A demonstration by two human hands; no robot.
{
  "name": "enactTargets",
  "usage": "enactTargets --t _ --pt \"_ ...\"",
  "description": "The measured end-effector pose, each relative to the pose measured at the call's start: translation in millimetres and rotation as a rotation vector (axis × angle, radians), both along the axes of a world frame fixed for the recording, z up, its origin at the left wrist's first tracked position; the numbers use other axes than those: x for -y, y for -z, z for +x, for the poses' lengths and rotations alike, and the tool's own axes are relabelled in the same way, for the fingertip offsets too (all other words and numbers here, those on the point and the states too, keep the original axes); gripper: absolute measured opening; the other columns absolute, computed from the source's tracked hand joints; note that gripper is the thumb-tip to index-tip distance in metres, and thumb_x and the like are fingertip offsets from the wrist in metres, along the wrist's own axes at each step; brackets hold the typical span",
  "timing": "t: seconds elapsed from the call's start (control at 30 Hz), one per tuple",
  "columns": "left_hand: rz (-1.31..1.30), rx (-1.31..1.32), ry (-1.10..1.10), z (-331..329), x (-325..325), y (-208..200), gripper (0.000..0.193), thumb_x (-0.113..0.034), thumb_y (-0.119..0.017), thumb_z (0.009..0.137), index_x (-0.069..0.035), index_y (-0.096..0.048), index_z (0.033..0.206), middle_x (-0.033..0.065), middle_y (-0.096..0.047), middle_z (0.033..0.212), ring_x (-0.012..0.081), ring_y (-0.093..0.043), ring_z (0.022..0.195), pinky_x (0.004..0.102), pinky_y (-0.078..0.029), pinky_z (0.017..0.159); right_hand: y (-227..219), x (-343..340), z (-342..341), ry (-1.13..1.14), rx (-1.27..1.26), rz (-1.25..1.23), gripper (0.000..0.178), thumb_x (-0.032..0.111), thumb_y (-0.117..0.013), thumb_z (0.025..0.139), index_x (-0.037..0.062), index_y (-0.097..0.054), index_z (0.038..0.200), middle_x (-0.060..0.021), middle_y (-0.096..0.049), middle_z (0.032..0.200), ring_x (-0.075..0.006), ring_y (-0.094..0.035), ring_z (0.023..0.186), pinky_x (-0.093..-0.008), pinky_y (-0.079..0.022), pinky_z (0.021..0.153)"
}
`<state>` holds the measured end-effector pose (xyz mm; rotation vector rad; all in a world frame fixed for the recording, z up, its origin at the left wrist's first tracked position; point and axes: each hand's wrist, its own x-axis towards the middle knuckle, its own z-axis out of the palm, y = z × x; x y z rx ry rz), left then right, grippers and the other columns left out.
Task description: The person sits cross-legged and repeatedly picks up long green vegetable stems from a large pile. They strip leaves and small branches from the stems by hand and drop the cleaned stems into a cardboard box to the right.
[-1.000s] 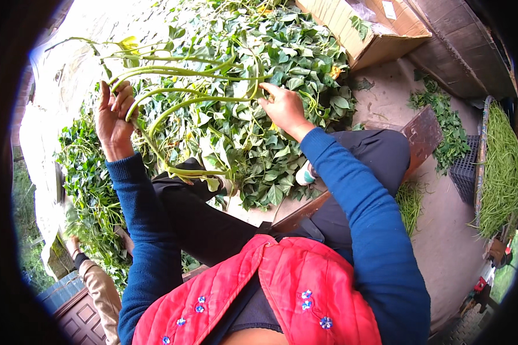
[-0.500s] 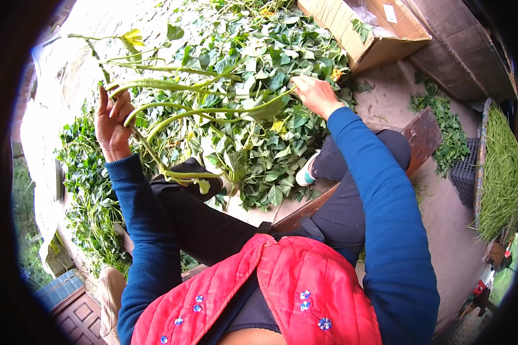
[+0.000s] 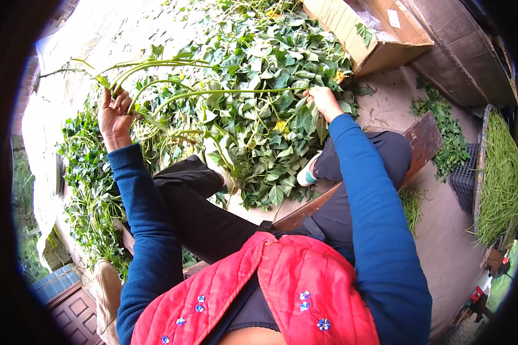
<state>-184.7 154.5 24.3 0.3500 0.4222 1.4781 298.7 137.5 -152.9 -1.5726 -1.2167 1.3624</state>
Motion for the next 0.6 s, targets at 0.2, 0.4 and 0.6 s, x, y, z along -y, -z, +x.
enactTargets --t 0.2,0.4,0.6 --pt "-0.090 0.150 -0.178 -10 -3 -4 0.027 -0.023 -0.054 0.090 0.004 -0.050 0.090 0.0052 -0.045 0.072 0.0086 -0.031 0.050 0.0208 -0.022 0.041 23 8 30 0.260 0.137 0.039 0.027 0.015 -0.043 0.087 -0.0049 -0.061 0.093 -0.0096 -0.063 0.081 -0.0155 -0.059 0.075 -0.0309 -0.047 0.068" --pt "-0.123 0.277 -0.070 17 -2 -5 0.027 -0.019 -0.054 0.090 0.008 -0.051 0.092 0.0036 -0.043 0.069 0.0078 -0.031 0.050 0.0202 -0.023 0.042 -23 32 -85 -0.188 0.802 0.541 0.029 0.019 -0.059 0.082 0.0129 -0.060 0.111 -0.0098 -0.059 0.084 -0.0227 -0.059 0.072 -0.0288 -0.048 0.075" --pt "-0.135 0.315 0.100 30 3 -7 0.030 -0.021 -0.056 0.089 0.007 -0.047 0.086 0.0007 -0.034 0.062 0.0071 -0.029 0.049 0.0198 -0.022 0.041 -76 23 -161 0.248 0.378 0.730 0.020 0.006 -0.058 0.081 0.0101 -0.061 0.099 -0.0030 -0.053 0.079 -0.0153 -0.054 0.064 -0.0296 -0.046 0.058"
